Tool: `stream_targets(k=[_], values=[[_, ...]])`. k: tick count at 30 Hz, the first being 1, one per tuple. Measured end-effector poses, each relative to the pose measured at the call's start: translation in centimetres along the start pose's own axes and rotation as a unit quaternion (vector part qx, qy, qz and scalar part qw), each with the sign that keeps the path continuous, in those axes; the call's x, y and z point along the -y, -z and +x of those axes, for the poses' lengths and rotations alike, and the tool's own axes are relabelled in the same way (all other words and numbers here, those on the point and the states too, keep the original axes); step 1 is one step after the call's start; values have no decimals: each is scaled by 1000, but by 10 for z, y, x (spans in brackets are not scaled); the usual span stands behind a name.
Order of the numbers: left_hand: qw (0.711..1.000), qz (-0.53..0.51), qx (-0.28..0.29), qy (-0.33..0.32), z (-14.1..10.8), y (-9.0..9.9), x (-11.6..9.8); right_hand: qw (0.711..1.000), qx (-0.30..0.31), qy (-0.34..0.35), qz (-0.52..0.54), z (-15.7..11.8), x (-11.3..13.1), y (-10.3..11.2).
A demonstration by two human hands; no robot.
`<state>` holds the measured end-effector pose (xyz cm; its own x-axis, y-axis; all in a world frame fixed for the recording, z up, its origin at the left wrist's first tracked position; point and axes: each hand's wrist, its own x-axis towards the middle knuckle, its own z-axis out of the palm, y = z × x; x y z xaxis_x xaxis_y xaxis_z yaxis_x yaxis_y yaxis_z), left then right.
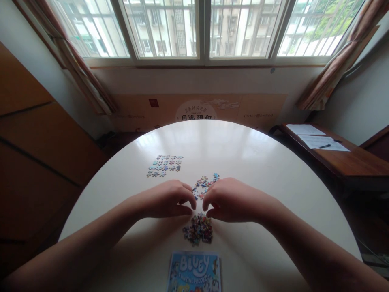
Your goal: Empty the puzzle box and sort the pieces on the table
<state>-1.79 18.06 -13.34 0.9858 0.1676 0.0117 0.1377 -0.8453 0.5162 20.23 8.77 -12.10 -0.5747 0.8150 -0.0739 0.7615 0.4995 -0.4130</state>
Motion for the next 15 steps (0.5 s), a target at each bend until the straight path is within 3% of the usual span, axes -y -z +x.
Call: stream_targets(k=[6, 15], values=[[998, -31, 12, -44, -1, 0, -6, 1000, 13, -15, 3, -2, 1, 3], [999, -32, 29, -32, 1, -2, -2, 1000, 23, -21, 0, 0, 0, 1]])
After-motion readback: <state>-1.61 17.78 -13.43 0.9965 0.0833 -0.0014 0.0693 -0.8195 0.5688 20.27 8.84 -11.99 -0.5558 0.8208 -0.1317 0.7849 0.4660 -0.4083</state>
